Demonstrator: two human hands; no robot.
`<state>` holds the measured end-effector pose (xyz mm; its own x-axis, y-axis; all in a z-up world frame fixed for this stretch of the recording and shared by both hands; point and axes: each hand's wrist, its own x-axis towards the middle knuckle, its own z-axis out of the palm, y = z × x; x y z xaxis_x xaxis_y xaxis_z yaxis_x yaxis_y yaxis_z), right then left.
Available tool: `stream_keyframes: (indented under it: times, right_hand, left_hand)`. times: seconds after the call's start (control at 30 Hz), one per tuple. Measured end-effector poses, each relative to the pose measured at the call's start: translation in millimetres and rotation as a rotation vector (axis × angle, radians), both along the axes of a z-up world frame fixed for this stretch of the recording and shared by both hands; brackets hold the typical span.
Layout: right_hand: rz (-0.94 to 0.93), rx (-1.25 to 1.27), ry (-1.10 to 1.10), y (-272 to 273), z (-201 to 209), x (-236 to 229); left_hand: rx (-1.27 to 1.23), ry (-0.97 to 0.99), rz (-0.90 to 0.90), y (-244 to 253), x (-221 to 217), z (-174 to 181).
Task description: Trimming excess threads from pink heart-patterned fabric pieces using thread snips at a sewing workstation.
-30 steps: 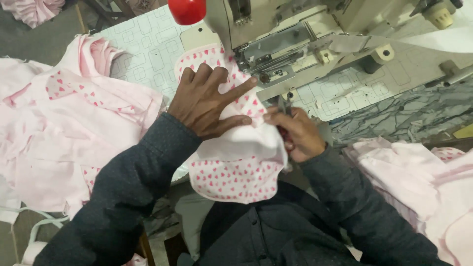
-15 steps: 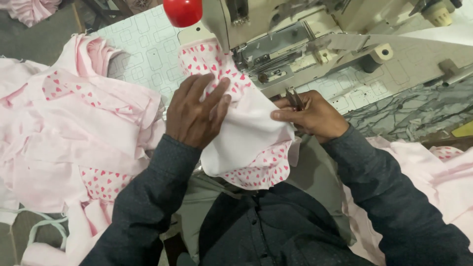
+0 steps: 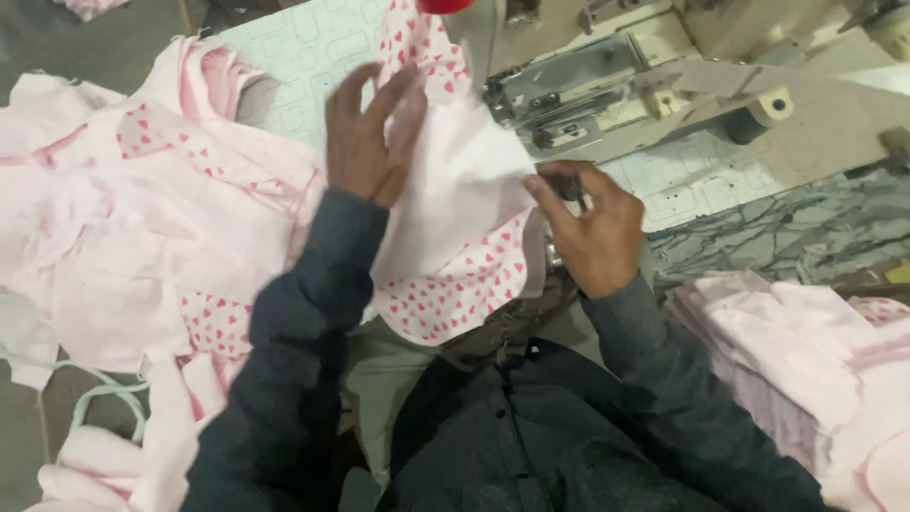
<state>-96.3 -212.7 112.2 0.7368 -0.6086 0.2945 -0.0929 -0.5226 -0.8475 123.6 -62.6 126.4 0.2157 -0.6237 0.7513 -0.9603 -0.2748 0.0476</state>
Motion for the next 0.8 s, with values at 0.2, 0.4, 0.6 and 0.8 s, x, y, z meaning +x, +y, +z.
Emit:
stream_keyframes:
  times: [0.2,0.4,0.6,0.8]
  right_hand:
    - [-0.054,-0.302,-0.064,21,-18,0]
    - [-0.127,-0.122,0.101,1,-23,-9]
    - [0.059,0.521,-0.024,-14,-19,-10]
    - [0.2,0.975,-0.027,-14,5,-9]
  left_hand:
    - [-0.329,1.642,0.032,20,-127,12]
    - [-0.492,2.311,-0.103,34,-134,-43]
    - [-0.779,2.274,-0.363,29,-118,-105]
    - [-0.664,2.39,-0.851,-8,-105,-153]
